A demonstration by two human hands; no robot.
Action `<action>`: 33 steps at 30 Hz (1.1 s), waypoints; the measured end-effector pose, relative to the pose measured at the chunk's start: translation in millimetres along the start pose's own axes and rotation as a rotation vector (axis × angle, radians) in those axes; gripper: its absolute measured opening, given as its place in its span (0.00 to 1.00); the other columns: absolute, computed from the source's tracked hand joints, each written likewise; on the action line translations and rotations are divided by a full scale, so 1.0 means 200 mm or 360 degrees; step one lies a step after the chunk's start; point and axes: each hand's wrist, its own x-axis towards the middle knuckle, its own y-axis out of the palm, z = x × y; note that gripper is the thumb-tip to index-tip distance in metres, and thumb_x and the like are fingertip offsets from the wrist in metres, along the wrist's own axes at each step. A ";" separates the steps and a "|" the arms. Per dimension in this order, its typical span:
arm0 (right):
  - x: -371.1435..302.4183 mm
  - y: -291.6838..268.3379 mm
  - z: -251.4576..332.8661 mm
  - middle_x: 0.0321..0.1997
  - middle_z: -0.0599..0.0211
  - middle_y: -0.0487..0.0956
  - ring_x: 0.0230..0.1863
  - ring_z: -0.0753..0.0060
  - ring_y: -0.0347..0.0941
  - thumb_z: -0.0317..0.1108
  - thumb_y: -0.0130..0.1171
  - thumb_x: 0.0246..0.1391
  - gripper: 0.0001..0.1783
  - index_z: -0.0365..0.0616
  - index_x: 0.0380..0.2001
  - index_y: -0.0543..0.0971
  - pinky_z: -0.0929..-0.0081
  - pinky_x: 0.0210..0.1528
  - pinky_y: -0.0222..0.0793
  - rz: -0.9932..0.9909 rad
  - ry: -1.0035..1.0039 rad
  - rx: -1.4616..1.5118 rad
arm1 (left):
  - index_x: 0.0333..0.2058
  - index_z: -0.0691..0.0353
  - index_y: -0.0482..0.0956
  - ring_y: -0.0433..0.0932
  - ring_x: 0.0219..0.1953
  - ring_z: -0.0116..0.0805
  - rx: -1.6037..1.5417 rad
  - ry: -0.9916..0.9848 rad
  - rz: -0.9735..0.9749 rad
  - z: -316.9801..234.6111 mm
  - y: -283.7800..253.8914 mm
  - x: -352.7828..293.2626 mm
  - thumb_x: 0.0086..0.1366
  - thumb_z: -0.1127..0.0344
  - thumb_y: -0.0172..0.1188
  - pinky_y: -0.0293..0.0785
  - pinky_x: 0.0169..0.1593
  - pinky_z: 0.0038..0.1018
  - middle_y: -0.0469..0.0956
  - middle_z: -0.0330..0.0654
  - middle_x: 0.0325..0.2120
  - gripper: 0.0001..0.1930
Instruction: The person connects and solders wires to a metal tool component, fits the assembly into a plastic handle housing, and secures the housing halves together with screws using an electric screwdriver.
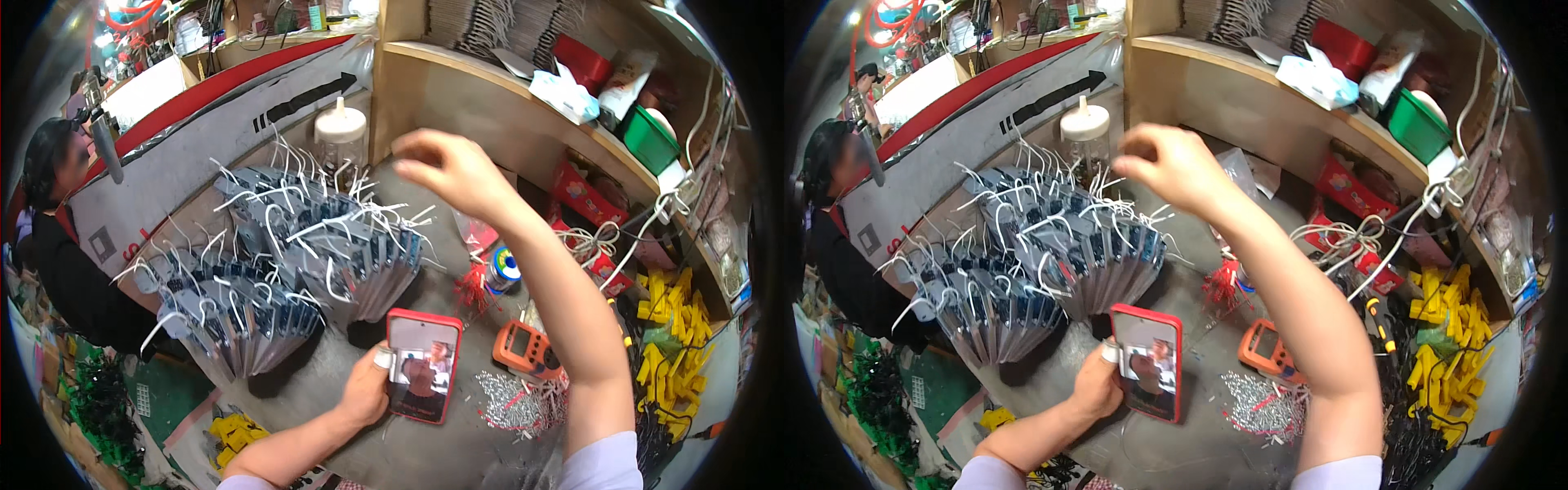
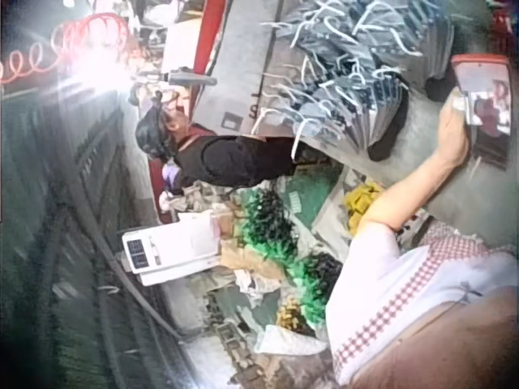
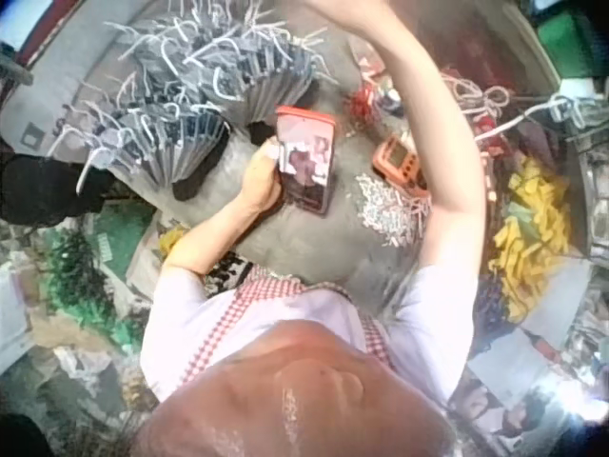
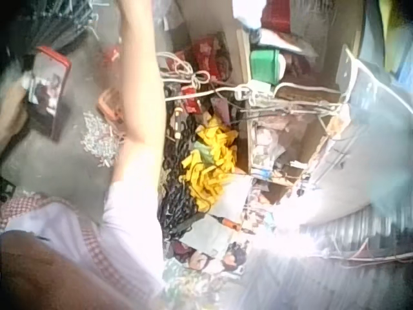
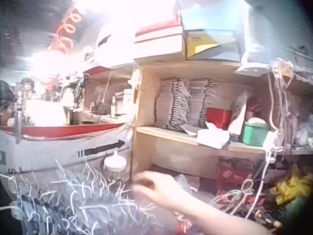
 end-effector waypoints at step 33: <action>-0.11 -0.07 -0.52 0.34 0.56 0.80 0.36 0.57 0.77 0.27 0.49 0.46 0.14 0.43 0.37 0.80 0.64 0.42 0.72 0.0543 0.0369 0.0053 | 0.46 0.69 0.71 0.70 0.43 0.25 0.0533 0.0328 -0.0293 -0.04 -0.02 -0.04 0.70 0.61 0.43 0.64 0.48 0.22 0.74 0.40 0.40 0.17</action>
